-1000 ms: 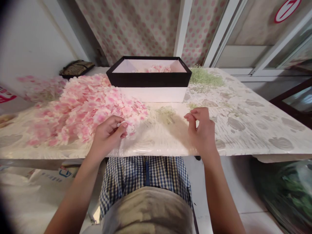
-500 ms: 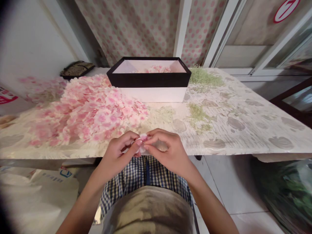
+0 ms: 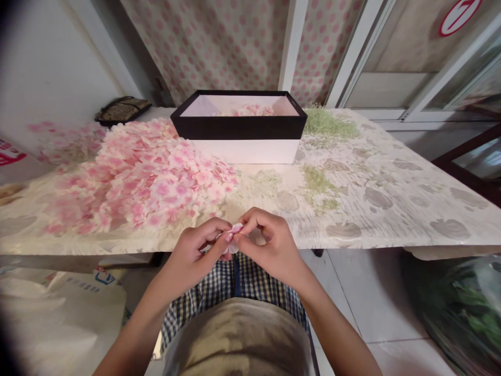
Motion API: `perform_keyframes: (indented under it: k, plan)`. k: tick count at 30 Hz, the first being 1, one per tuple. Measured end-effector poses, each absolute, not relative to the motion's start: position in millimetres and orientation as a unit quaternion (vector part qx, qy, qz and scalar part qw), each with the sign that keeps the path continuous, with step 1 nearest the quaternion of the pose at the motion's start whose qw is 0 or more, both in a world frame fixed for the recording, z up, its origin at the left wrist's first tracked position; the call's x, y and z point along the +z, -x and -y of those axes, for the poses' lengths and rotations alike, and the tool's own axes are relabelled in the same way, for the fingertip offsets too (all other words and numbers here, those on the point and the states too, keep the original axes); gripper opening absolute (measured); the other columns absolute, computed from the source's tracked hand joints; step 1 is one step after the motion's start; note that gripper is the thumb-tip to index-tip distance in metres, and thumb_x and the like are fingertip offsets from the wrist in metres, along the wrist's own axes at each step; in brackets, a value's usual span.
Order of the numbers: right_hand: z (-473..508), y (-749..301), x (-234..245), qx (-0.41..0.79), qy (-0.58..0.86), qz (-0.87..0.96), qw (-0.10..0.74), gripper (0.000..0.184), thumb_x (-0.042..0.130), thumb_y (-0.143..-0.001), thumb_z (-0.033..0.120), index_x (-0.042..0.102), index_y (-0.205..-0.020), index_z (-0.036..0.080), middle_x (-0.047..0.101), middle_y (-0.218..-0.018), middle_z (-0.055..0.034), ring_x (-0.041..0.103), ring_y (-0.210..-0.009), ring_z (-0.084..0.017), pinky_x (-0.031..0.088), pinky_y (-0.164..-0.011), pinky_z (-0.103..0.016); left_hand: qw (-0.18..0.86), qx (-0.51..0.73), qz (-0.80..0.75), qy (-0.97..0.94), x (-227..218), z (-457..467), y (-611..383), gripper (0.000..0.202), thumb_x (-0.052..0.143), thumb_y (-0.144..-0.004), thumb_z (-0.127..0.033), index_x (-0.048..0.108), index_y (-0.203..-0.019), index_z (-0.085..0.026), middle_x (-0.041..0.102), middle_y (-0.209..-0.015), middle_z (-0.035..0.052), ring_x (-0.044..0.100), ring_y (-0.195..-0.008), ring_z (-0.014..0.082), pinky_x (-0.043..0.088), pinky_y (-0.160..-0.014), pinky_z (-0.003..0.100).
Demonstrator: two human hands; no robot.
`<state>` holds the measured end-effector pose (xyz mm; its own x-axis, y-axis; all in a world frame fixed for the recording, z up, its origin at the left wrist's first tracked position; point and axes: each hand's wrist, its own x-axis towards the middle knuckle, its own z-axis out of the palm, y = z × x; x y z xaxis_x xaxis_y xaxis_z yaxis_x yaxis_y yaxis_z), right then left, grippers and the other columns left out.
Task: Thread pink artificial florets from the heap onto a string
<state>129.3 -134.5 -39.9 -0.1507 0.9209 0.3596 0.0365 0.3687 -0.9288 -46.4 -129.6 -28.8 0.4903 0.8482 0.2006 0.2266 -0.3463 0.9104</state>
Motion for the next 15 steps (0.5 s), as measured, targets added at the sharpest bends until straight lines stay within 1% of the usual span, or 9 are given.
perform_keyframes:
  k: [3,5,6,8,9,11,12,14,15]
  plan:
    - [135,-130,-41,0.453,0.383,0.609,0.526,0.011,0.065,-0.083,0.02,0.055,-0.088,0.022,0.06,-0.081,0.0014,0.059,-0.07,-0.011,0.048,-0.06,-0.024,0.417,0.339,-0.355,-0.765,-29,130,48,0.011,0.047,-0.097,-0.023,0.058,-0.098,-0.022,0.065,-0.072,-0.0019,0.065,-0.066,0.0103,0.051,-0.063,0.02]
    - [135,-132,-42,0.437,0.406,0.609,0.523,0.017,0.064,-0.085,0.022,0.056,-0.099,0.024,0.06,-0.082,0.0013,0.06,-0.072,-0.012,0.049,-0.061,-0.023,0.423,0.342,-0.356,-0.76,-30,131,48,0.011,0.047,-0.097,-0.023,0.055,-0.104,-0.023,0.068,-0.079,-0.0006,0.067,-0.073,0.0118,0.053,-0.068,0.021]
    - [136,-135,-43,0.418,0.421,0.609,0.526,0.017,0.064,-0.085,0.023,0.058,-0.101,0.024,0.061,-0.083,0.0008,0.06,-0.073,-0.012,0.049,-0.062,-0.024,0.432,0.349,-0.36,-0.75,-31,132,48,0.012,0.047,-0.097,-0.023,0.053,-0.107,-0.023,0.069,-0.083,0.0002,0.069,-0.076,0.0127,0.054,-0.071,0.022]
    - [139,-141,-44,0.39,0.434,0.607,0.539,0.009,0.065,-0.085,0.023,0.062,-0.094,0.024,0.063,-0.083,-0.0004,0.06,-0.073,-0.012,0.049,-0.064,-0.024,0.441,0.37,-0.372,-0.728,-32,132,49,0.015,0.048,-0.097,-0.023,0.049,-0.111,-0.024,0.07,-0.089,0.0017,0.07,-0.082,0.0144,0.055,-0.074,0.024]
    - [141,-144,-44,0.397,0.421,0.606,0.546,0.005,0.066,-0.084,0.023,0.063,-0.088,0.023,0.063,-0.082,-0.0006,0.06,-0.073,-0.012,0.049,-0.063,-0.025,0.431,0.379,-0.376,-0.727,-33,132,49,0.014,0.049,-0.096,-0.022,0.049,-0.111,-0.024,0.07,-0.091,0.0019,0.071,-0.084,0.0147,0.055,-0.074,0.024]
    - [146,-149,-44,0.446,0.365,0.603,0.551,0.006,0.068,-0.083,0.023,0.063,-0.081,0.023,0.063,-0.079,-0.0004,0.06,-0.071,-0.013,0.049,-0.062,-0.026,0.392,0.387,-0.371,-0.748,-34,133,50,0.013,0.049,-0.095,-0.016,0.052,-0.104,-0.024,0.07,-0.094,0.0017,0.07,-0.09,0.0146,0.054,-0.078,0.025]
    - [148,-151,-44,0.471,0.338,0.603,0.547,0.006,0.069,-0.083,0.024,0.063,-0.08,0.023,0.062,-0.078,-0.0003,0.06,-0.069,-0.013,0.05,-0.061,-0.026,0.368,0.391,-0.358,-0.764,-35,133,51,0.015,0.048,-0.094,-0.012,0.055,-0.1,-0.024,0.07,-0.096,0.0018,0.068,-0.096,0.0149,0.052,-0.083,0.026]
    - [152,-153,-43,0.492,0.315,0.615,0.53,0.007,0.069,-0.083,0.023,0.064,-0.079,0.023,0.059,-0.076,0.0001,0.059,-0.068,-0.012,0.05,-0.06,-0.026,0.32,0.404,-0.328,-0.792,-35,132,53,0.021,0.048,-0.091,-0.005,0.06,-0.091,-0.023,0.068,-0.107,0.0033,0.063,-0.11,0.0166,0.048,-0.093,0.03]
    - [153,-152,-43,0.488,0.316,0.625,0.521,0.007,0.069,-0.083,0.022,0.065,-0.078,0.023,0.058,-0.077,0.0,0.059,-0.07,-0.012,0.05,-0.062,-0.027,0.301,0.413,-0.315,-0.8,-35,131,53,0.023,0.049,-0.089,-0.003,0.062,-0.088,-0.022,0.066,-0.112,0.0043,0.06,-0.114,0.0176,0.046,-0.096,0.031]
